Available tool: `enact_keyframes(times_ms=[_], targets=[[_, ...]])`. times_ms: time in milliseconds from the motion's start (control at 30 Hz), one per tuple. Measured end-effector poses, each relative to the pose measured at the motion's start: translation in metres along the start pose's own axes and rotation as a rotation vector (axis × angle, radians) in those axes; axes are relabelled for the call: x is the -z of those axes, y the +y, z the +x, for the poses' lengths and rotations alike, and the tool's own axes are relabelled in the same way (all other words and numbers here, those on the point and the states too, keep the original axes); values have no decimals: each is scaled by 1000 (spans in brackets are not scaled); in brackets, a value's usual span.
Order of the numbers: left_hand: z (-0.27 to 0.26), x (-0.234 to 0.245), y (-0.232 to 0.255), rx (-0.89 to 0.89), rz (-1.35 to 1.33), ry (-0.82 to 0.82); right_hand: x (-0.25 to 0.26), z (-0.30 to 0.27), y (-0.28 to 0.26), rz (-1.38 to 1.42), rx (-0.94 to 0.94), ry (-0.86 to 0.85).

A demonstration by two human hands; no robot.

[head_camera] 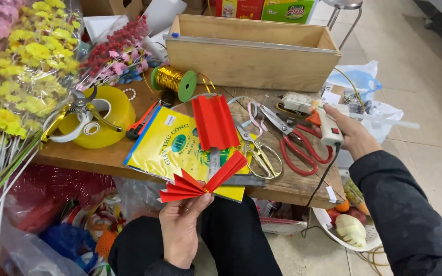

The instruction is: Folding and gluing red and white paper to create decorative accordion fans.

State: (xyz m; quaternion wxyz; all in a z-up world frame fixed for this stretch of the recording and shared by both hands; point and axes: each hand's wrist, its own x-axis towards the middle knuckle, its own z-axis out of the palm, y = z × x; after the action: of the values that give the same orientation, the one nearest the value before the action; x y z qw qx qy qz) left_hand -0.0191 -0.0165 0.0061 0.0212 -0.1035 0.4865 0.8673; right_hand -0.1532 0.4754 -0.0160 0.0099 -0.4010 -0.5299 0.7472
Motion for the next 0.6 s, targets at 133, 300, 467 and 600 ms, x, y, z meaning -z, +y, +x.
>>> enact_keyframes(times_ms=[133,300,467,600], targets=[[1,0,2,23,-18,12,14,-30,7,-8,70,79],[13,10,-26,-110,-110,-15,62,16,40,85,349,-214],[4,4,-10,-132,-95,-32,54,7,46,-67,405,-168],[-1,2,0,-126,-96,-109,54,-3,50,-46,428,-140]])
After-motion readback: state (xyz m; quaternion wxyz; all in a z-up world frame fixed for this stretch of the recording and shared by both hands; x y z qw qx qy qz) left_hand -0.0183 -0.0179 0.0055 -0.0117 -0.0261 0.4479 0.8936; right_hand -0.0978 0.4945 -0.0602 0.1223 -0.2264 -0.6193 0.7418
